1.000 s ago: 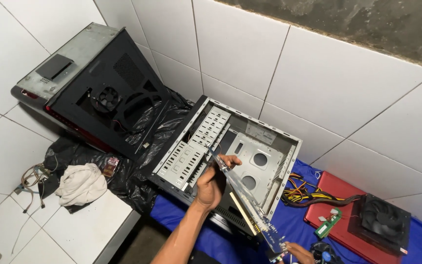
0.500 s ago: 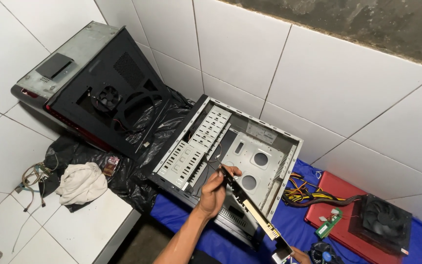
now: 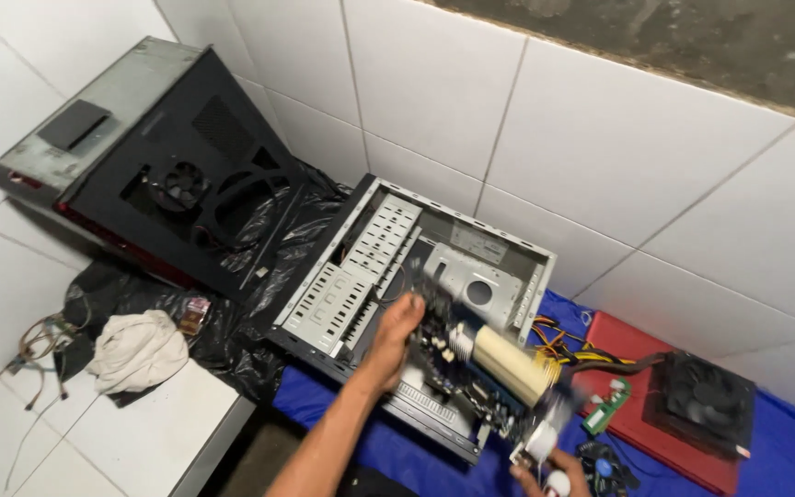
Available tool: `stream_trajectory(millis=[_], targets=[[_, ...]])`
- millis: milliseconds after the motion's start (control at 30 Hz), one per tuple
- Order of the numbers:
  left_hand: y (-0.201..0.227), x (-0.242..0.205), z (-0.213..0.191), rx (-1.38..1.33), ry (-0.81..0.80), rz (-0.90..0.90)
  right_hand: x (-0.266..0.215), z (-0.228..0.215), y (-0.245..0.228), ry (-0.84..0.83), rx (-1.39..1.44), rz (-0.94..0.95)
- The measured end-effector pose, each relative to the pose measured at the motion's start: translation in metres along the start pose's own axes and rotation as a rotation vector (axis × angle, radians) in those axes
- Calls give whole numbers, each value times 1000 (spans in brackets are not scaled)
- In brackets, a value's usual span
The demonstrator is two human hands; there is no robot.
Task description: The person uses a screwdriver to remove screws from a motherboard inside a computer case. They then lift the motherboard out of the case and place it on a blue cloth. Finally, they remove the power supply unit from the case and set it aside.
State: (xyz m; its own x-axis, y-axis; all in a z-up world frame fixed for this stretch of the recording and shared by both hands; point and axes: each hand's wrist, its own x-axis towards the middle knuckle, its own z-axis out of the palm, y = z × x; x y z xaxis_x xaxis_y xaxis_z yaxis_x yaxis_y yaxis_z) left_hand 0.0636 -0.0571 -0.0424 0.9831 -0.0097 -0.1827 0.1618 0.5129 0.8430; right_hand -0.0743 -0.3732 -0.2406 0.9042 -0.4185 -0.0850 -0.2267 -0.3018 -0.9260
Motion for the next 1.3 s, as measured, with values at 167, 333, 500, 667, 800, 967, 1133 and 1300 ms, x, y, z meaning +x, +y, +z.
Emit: stream_trajectory(millis=[167,333,500,667,800,967,1133,1300], targets=[[102,4,41,645,64,-93,24,-40,-190,-141,8,90],[137,3,48,614,-131,-10,53,-29,-218,-252,527,74],[140,-9,34,329,-81,-139,46,-16,-246,-243,433,88],[136,-12,22,424,15,-150,42,-15,-248,-254,497,97],[132,-11,23,341,-26,-79,39,-16,-252,-261,521,85],[120,-6,4,36,-225,-37,38,-14,-254,-238,537,106],[115,-2,-1,-74,-260,-42,33,-14,-262,-242,549,104],[114,0,-5,-131,-199,-55,31,-9,-270,-259,591,101]])
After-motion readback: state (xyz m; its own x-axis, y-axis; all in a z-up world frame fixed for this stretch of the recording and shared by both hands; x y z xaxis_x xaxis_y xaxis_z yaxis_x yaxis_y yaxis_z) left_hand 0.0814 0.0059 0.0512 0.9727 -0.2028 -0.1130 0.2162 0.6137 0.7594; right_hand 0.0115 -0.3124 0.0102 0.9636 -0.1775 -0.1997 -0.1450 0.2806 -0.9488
